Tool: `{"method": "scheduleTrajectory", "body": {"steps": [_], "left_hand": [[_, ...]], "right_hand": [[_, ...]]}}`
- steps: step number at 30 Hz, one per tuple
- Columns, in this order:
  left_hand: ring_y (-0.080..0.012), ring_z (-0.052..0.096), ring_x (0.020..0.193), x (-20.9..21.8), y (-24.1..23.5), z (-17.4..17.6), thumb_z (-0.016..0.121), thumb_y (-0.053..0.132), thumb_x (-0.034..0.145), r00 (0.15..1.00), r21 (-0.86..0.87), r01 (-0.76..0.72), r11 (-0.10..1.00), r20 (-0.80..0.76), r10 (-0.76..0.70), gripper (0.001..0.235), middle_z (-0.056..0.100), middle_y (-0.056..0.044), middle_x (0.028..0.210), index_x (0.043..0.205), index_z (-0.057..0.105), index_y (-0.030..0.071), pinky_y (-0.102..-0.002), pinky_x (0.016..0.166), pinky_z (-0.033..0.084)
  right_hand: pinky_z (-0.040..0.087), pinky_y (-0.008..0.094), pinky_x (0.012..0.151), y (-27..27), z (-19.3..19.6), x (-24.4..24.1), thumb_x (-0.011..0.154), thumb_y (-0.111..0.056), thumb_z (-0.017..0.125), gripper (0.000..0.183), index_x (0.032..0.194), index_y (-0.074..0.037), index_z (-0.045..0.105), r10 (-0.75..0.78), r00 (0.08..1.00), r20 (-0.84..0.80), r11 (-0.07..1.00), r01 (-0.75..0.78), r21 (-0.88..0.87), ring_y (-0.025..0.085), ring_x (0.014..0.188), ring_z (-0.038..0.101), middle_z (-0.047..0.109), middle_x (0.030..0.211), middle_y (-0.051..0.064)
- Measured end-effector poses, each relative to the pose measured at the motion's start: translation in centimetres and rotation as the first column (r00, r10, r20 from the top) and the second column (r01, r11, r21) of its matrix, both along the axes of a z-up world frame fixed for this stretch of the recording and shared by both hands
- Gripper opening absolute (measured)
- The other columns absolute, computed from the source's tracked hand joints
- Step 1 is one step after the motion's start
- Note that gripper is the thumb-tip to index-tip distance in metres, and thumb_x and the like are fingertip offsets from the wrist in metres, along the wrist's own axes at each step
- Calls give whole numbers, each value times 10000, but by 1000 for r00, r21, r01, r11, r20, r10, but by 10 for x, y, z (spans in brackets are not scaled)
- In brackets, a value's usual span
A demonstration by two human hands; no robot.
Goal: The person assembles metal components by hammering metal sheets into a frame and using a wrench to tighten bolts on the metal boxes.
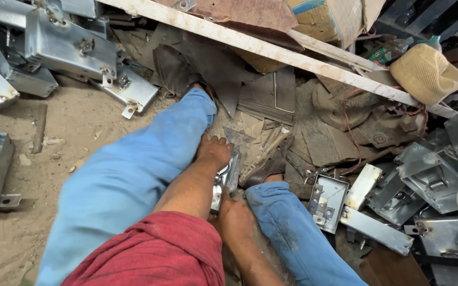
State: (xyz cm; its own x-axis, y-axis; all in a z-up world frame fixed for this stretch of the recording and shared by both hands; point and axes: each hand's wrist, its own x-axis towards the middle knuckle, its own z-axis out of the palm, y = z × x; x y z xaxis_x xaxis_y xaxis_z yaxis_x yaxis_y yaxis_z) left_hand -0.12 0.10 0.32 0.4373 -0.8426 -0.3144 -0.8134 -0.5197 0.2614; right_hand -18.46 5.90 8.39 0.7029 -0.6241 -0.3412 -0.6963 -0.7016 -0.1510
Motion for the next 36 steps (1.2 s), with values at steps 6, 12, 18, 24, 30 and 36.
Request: {"method": "scheduleTrajectory", "body": {"steps": [6, 12, 18, 24, 30, 36], "left_hand": [[-265, 422, 1432, -2, 5, 22, 294, 179, 1064, 999, 76, 43, 996, 21, -44, 485, 475, -63, 1542, 1504, 488, 242, -667, 1184, 165], [-261, 409, 1440, -1, 5, 29, 316, 166, 1059, 998, 103, 49, 993, 27, -52, 486, 454, -62, 1560, 1513, 476, 238, -678, 1174, 165], [-284, 365, 1460, -4, 2, 20, 332, 169, 1041, 1000, 71, 29, 997, 10, -29, 502, 427, -79, 1568, 1524, 456, 233, -668, 1164, 178], [-286, 350, 1478, -5, 4, 9, 288, 184, 1068, 1000, 32, 3, 999, -26, -2, 482, 424, -74, 1579, 1500, 495, 242, -670, 1191, 142], [-276, 365, 1471, -2, 4, 23, 318, 157, 1042, 1000, 58, 16, 998, -17, -15, 504, 436, -67, 1570, 1511, 482, 245, -676, 1188, 144], [-302, 355, 1472, -3, 6, 29, 294, 176, 1061, 999, 69, 21, 997, -42, -18, 498, 389, -81, 1601, 1532, 448, 233, -691, 1197, 116]], "right_hand": [[555, 508, 858, -9, -37, 1, 869, -304, 717, 908, 1609, -71, 246, 8, 992, -125, 1000, -7, 7, 423, 966, 712, 706, 1024, 295], [549, 538, 817, -7, -56, -14, 918, -284, 649, 779, 1582, -116, 278, -22, 997, -73, 1000, 23, 2, 438, 923, 709, 702, 990, 286], [544, 548, 804, 0, -56, -27, 918, -283, 617, 639, 1513, -186, 405, -63, 998, -15, 997, 63, 50, 445, 892, 704, 712, 939, 266], [539, 558, 791, -12, -38, -26, 918, -282, 584, 529, 1444, -256, 531, -101, 986, 131, 994, 96, 49, 452, 861, 700, 723, 888, 245], [518, 540, 872, -42, -21, -7, 892, -197, 609, 332, 1196, -153, 736, -87, 975, 204, 989, 59, 138, 455, 994, 673, 705, 976, 270], [544, 476, 871, -88, -15, 10, 873, -182, 636, 327, 1165, -87, 749, 136, 972, 192, 961, -176, 212, 408, 1005, 697, 710, 1009, 264]]}}
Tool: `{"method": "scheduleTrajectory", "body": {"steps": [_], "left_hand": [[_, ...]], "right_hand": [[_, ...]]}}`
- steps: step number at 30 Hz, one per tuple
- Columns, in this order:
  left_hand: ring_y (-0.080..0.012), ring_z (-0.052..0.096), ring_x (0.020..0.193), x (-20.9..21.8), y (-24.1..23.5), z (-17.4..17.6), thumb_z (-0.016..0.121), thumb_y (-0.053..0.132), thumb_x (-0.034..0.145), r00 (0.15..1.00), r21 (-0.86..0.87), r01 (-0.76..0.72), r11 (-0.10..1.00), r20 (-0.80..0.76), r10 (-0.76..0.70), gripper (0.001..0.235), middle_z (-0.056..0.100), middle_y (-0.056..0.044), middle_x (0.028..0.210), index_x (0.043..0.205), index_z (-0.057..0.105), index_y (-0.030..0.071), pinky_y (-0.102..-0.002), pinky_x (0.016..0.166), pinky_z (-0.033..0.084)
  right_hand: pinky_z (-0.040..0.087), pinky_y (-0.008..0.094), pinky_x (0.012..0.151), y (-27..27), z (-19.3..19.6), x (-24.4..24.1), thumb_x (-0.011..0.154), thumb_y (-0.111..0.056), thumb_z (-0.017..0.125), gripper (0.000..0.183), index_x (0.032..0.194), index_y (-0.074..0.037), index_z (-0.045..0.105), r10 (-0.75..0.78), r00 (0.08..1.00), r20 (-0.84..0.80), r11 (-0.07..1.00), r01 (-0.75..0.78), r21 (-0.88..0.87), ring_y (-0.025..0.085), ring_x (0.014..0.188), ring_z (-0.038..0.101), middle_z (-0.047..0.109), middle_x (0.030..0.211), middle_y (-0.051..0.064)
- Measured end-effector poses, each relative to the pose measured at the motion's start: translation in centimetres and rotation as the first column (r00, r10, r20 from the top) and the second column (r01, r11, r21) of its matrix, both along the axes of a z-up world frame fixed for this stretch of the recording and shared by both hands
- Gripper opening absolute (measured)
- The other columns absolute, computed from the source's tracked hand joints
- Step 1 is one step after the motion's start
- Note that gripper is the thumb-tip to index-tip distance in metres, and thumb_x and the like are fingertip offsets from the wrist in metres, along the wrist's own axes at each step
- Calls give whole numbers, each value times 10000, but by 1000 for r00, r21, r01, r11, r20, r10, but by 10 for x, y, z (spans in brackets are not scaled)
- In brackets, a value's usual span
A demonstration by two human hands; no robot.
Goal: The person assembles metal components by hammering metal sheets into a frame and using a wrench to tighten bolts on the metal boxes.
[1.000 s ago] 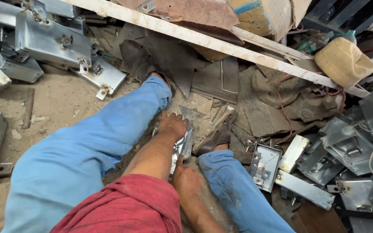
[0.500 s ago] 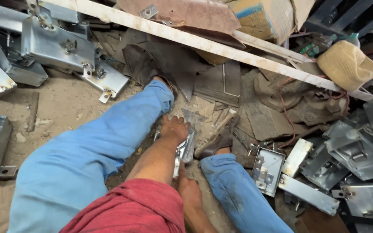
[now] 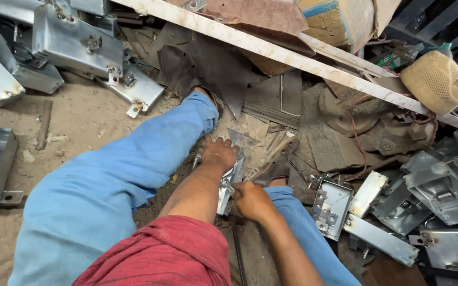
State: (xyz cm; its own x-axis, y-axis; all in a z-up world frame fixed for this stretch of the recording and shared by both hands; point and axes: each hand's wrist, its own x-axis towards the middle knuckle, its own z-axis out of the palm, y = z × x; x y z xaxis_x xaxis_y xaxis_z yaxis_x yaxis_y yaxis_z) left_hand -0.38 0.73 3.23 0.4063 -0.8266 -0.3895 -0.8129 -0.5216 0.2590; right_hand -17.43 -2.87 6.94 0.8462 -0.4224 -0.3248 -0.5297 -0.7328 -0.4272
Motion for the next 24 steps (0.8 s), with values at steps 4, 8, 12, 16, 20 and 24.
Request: {"method": "scheduleTrajectory", "body": {"steps": [4, 8, 12, 16, 20, 24], "left_hand": [[-304, 355, 1480, 0, 4, 8, 286, 184, 1082, 1000, 15, -3, 1000, -10, 4, 487, 388, -89, 1607, 1544, 437, 218, -675, 1217, 126], [-304, 360, 1478, -1, 6, 15, 331, 164, 1068, 1000, 24, 5, 1000, -9, -4, 494, 391, -95, 1603, 1550, 428, 208, -665, 1215, 149], [-297, 349, 1491, -3, 9, 23, 379, 144, 1057, 1000, 48, 13, 999, 5, -14, 508, 387, -93, 1610, 1558, 415, 212, -680, 1218, 136], [-293, 345, 1498, -3, 10, 28, 406, 140, 1059, 1000, 69, 25, 997, 7, -25, 514, 372, -87, 1625, 1567, 402, 216, -694, 1217, 129], [-293, 329, 1501, -3, 9, 28, 412, 156, 1061, 1000, 67, 22, 998, 18, -24, 522, 321, -82, 1650, 1573, 377, 250, -706, 1215, 104], [-292, 345, 1496, -5, 7, 27, 411, 155, 1060, 996, 73, 62, 995, 56, -66, 527, 343, -86, 1645, 1581, 383, 233, -730, 1185, 129]], "right_hand": [[586, 436, 809, -21, 0, 14, 901, -168, 588, 356, 1225, -108, 721, 12, 975, -224, 998, 3, 69, 349, 843, 767, 735, 973, 252], [502, 350, 595, -44, -12, 24, 936, -230, 645, 279, 1121, -67, 776, 20, 991, -131, 962, 16, 271, 185, 613, 636, 719, 769, 107], [343, 284, 411, -69, -8, 30, 970, -250, 647, 245, 1112, -93, 771, -110, 945, -307, 820, 261, 510, 96, 463, 452, 569, 606, -2], [293, 262, 382, -103, -18, 36, 995, -242, 684, 241, 1041, -13, 743, -47, 946, -320, 716, 256, 650, 71, 445, 399, 527, 590, -7], [418, 334, 517, -104, -42, 29, 983, -274, 684, 274, 1015, -17, 773, 49, 987, -155, 864, 36, 503, 166, 573, 544, 630, 686, 55], [557, 441, 801, -56, -48, 18, 904, -263, 669, 257, 996, -52, 784, 100, 994, 37, 994, -102, 48, 340, 869, 728, 741, 910, 178]]}}
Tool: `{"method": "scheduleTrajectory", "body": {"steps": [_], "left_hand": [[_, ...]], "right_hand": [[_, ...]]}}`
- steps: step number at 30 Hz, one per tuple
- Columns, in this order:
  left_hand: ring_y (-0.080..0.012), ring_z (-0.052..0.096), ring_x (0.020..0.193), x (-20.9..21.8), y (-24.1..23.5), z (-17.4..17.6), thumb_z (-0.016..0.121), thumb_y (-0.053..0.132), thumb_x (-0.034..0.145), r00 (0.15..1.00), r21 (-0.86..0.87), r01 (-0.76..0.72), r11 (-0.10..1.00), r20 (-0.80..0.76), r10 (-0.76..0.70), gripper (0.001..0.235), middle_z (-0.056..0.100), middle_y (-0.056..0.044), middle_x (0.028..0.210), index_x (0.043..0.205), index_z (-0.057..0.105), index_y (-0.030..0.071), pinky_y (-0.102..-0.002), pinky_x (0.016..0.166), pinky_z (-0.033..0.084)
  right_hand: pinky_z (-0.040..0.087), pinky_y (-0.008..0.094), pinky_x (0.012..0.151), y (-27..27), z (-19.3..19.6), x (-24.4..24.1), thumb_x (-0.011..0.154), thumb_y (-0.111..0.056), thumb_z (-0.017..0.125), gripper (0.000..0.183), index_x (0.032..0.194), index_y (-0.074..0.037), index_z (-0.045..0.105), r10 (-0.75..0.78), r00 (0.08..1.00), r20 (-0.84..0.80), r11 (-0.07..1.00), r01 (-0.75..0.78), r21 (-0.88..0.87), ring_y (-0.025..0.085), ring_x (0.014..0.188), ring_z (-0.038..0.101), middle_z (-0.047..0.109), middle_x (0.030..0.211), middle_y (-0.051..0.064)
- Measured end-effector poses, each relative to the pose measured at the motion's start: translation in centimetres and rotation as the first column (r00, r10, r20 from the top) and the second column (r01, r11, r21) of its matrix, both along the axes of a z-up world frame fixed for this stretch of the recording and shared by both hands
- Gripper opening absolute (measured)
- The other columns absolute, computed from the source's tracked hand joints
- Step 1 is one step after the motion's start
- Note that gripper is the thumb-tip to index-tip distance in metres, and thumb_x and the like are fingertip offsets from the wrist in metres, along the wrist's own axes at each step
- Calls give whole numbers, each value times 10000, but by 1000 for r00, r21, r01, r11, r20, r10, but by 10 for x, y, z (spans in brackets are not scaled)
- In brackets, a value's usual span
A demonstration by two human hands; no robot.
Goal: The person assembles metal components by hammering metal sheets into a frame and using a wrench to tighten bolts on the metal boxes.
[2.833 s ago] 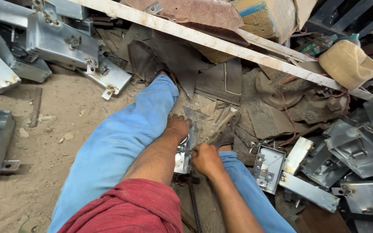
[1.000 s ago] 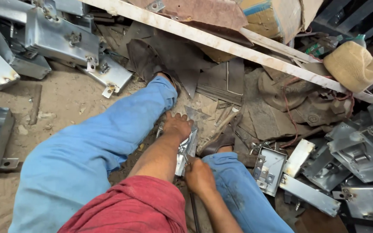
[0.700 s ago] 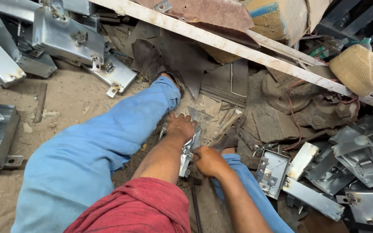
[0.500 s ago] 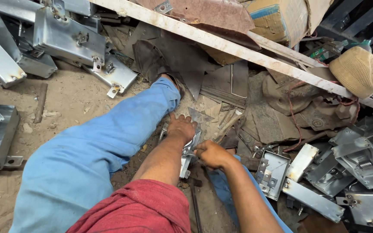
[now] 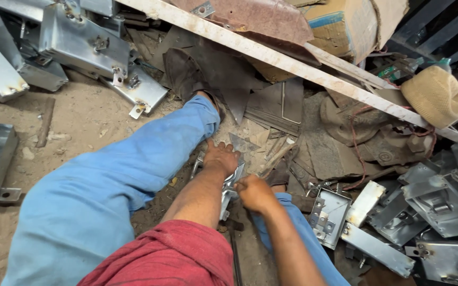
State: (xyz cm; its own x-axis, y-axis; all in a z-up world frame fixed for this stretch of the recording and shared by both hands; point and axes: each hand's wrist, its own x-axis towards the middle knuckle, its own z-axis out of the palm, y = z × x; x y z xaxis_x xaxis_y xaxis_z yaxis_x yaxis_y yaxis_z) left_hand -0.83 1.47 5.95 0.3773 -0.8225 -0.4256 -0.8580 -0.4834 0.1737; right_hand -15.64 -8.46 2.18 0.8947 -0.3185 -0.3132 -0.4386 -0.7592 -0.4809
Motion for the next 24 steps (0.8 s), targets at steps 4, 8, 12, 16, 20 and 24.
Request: {"method": "scheduleTrajectory", "body": {"steps": [4, 8, 12, 16, 20, 24], "left_hand": [[-278, 359, 1486, -1, -1, -4, 370, 170, 1066, 1000, 1, 23, 1000, 13, -23, 513, 354, -77, 1637, 1570, 395, 260, -758, 1169, 114], [-267, 382, 1477, 2, -7, -10, 292, 194, 1091, 1000, 8, 11, 1000, 0, -11, 491, 396, -66, 1614, 1556, 426, 274, -757, 1182, 96], [-278, 374, 1468, 2, -12, -22, 266, 183, 1084, 1000, -7, -2, 1000, -12, 2, 494, 406, -77, 1594, 1540, 442, 248, -765, 1162, 103], [-281, 380, 1455, 2, -22, -38, 299, 174, 1058, 1000, -47, -12, 999, 4, 12, 497, 429, -77, 1570, 1518, 472, 244, -755, 1156, 120], [-271, 400, 1455, 3, -19, -54, 319, 201, 1068, 999, -115, -43, 992, 4, 44, 465, 482, -65, 1542, 1468, 549, 256, -694, 1178, 161], [-280, 388, 1445, 3, -17, -54, 332, 226, 1073, 998, -116, -60, 991, -16, 59, 444, 457, -60, 1548, 1471, 529, 250, -731, 1164, 122]], "right_hand": [[539, 499, 875, 41, 30, -5, 922, -281, 631, 261, 1030, -102, 787, -220, 975, -6, 967, 218, -132, 423, 980, 701, 722, 984, 241], [536, 520, 899, 73, 33, -17, 967, -282, 535, 296, 1047, -134, 778, -264, 963, -49, 937, 245, -250, 438, 995, 696, 727, 1000, 244], [537, 524, 861, 107, 20, -42, 953, -273, 540, 292, 1125, -144, 738, -361, 931, -48, 918, 345, -196, 438, 967, 700, 726, 980, 246], [539, 527, 824, 115, 15, -45, 939, -265, 546, 323, 1202, -154, 698, -424, 901, -89, 899, 407, -159, 438, 939, 705, 725, 960, 247], [540, 531, 786, 150, 6, -65, 925, -256, 552, 381, 1280, -164, 658, -493, 863, -111, 869, 483, -105, 437, 911, 710, 725, 940, 248], [555, 519, 738, 120, 18, -66, 919, -238, 562, 379, 1259, -143, 700, -491, 862, 127, 863, 501, -62, 426, 885, 724, 731, 910, 247]]}}
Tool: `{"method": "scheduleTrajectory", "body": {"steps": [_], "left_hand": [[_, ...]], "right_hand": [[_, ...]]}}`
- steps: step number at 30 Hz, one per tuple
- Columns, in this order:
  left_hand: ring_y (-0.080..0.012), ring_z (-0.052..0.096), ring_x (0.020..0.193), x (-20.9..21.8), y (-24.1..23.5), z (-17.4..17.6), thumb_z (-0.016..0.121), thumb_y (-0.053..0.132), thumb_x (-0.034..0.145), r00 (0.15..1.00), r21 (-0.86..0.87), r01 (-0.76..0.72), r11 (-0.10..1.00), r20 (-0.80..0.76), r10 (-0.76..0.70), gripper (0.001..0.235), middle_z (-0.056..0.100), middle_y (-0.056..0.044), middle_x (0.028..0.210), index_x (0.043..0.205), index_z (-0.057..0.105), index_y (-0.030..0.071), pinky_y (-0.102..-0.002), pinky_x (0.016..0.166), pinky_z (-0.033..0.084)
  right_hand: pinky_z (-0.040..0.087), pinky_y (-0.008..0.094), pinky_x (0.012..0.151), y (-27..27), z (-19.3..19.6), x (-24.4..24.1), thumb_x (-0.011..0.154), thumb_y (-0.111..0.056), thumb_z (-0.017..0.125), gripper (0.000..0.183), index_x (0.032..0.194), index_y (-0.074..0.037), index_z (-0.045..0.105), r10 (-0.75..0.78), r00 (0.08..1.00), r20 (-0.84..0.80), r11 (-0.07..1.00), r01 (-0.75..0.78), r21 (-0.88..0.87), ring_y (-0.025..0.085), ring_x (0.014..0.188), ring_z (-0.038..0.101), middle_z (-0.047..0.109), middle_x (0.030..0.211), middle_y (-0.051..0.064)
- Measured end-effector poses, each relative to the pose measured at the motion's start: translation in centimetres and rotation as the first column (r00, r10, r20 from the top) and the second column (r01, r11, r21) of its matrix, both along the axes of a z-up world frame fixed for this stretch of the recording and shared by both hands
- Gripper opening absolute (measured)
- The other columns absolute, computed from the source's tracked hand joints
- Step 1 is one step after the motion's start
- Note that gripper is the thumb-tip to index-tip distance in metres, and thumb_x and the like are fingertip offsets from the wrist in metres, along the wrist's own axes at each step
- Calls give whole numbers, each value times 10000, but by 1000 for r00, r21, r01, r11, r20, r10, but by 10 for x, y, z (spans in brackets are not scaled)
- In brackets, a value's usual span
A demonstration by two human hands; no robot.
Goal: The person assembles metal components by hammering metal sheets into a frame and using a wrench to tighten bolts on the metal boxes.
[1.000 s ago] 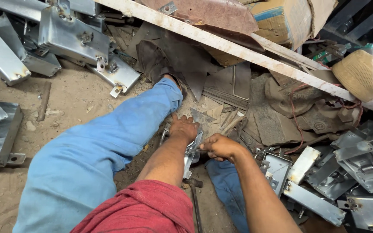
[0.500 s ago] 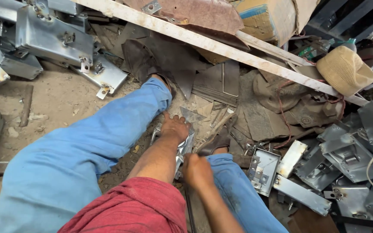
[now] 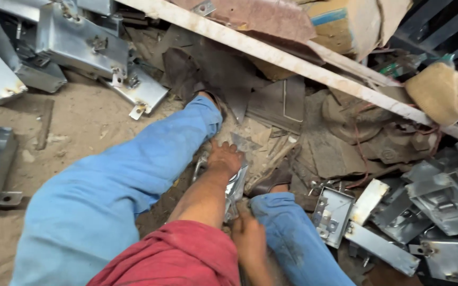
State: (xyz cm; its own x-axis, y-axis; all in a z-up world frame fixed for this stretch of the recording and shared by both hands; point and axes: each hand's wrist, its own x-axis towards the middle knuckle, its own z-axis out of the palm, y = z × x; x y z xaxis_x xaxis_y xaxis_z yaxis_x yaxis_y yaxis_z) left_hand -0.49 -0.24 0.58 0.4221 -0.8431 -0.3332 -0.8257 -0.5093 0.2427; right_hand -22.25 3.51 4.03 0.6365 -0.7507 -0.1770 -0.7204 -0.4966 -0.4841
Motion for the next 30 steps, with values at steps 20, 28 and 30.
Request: {"method": "scheduleTrajectory", "body": {"steps": [20, 28, 30], "left_hand": [[-303, 411, 1433, -4, 11, 42, 471, 170, 1034, 999, 82, 50, 995, -9, -49, 496, 423, -109, 1573, 1528, 460, 213, -739, 1145, 188], [-299, 387, 1448, -1, 11, 41, 463, 190, 1034, 996, 101, 80, 992, 22, -83, 516, 406, -117, 1581, 1548, 427, 213, -739, 1146, 173], [-293, 384, 1449, -4, 9, 41, 437, 193, 1041, 995, 109, 87, 990, 29, -91, 507, 403, -113, 1581, 1548, 424, 220, -745, 1147, 156]], "right_hand": [[341, 318, 374, -103, 48, 76, 996, -193, 571, 219, 985, -50, 737, 126, 989, -78, 734, -40, 678, 154, 379, 482, 565, 546, 45], [535, 436, 571, -85, -12, 40, 968, -212, 573, 348, 1252, -43, 682, 270, 957, 104, 956, -280, 91, 328, 593, 668, 704, 734, 248], [563, 470, 692, -81, -27, 37, 966, -211, 625, 300, 1185, -26, 718, 497, 839, 221, 849, -417, -325, 434, 811, 712, 729, 915, 294]]}}
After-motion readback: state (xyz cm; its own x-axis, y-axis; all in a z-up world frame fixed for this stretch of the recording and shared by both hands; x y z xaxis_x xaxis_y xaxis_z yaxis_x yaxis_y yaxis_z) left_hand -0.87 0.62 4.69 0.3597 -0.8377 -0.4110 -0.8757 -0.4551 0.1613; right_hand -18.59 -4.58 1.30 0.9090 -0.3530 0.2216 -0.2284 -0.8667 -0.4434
